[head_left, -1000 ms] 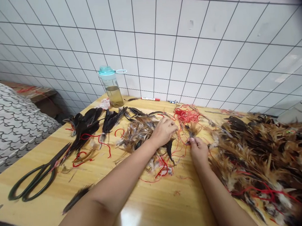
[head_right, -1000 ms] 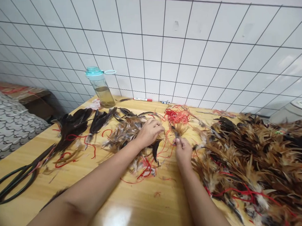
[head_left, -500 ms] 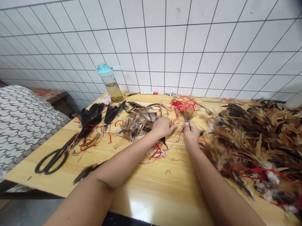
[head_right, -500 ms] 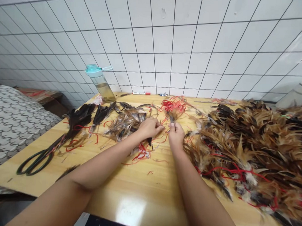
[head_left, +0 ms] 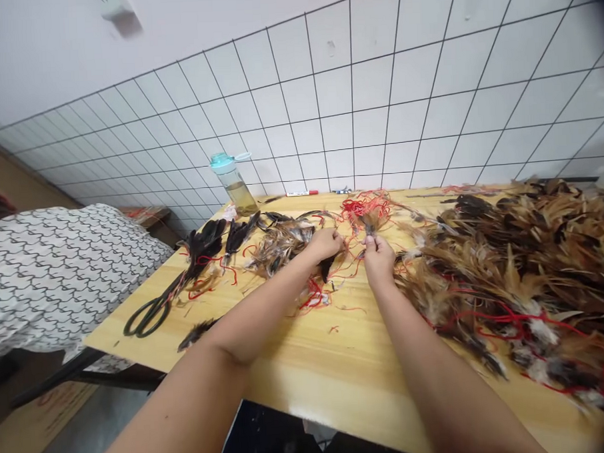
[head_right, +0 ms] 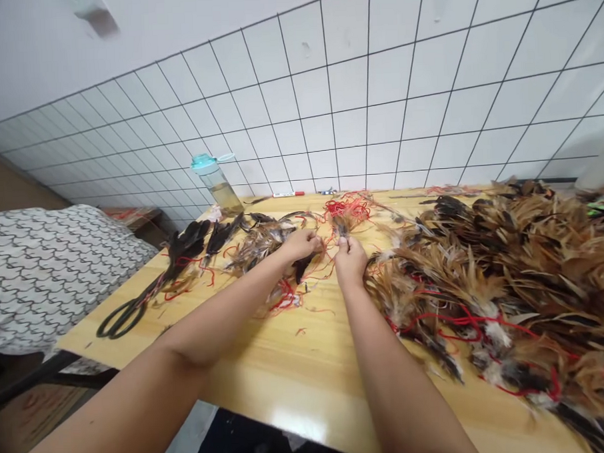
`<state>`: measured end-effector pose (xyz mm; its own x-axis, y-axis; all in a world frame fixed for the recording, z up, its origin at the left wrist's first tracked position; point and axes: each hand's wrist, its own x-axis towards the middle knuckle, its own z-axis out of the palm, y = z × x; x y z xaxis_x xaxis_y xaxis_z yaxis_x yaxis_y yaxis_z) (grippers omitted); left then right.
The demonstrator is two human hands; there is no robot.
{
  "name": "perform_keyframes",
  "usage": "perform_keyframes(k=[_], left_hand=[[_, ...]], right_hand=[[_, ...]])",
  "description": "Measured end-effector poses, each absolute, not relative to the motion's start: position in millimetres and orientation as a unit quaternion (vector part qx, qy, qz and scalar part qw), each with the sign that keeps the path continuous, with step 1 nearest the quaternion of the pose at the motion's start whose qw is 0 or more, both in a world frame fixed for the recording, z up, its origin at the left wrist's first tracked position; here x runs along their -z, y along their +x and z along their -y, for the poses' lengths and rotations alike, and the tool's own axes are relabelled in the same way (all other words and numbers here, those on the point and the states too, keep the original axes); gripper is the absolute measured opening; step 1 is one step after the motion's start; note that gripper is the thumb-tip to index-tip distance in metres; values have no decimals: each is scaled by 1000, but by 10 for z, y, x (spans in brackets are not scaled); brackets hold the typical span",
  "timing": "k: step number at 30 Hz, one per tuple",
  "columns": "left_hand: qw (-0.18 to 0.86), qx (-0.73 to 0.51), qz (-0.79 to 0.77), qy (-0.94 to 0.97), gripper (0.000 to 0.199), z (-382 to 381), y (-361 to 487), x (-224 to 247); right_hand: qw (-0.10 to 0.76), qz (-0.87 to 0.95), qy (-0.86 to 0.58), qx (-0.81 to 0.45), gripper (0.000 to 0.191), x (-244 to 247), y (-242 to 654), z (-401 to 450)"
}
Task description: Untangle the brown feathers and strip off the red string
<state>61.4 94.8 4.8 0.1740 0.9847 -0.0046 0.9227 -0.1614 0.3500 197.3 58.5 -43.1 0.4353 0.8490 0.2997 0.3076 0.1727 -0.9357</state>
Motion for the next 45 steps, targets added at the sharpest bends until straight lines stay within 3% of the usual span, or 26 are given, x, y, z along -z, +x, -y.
perform_keyframes(k=[8,14,18,34,45], left_hand=[[158,-95,-593,784,25,-898,672,-17],[96,-162,-571,799,20,-648,531,-189],[99,-139,-521,836,11,-492,563,-173],[22,-153,-537,829,14,-523,606,-39],[93,-126,-571,806,15,-646,591,6]], right_hand=[[601,489,-593,-217,28,497,2000,-625],[604,491,-591,-212,28,500,1999,-623],[603,494,-592,-205,27,503,2000,-629],[588,502,-598,-210,27,475,1996,-619],[579,511,-598,-214,26,457,1989,-602]])
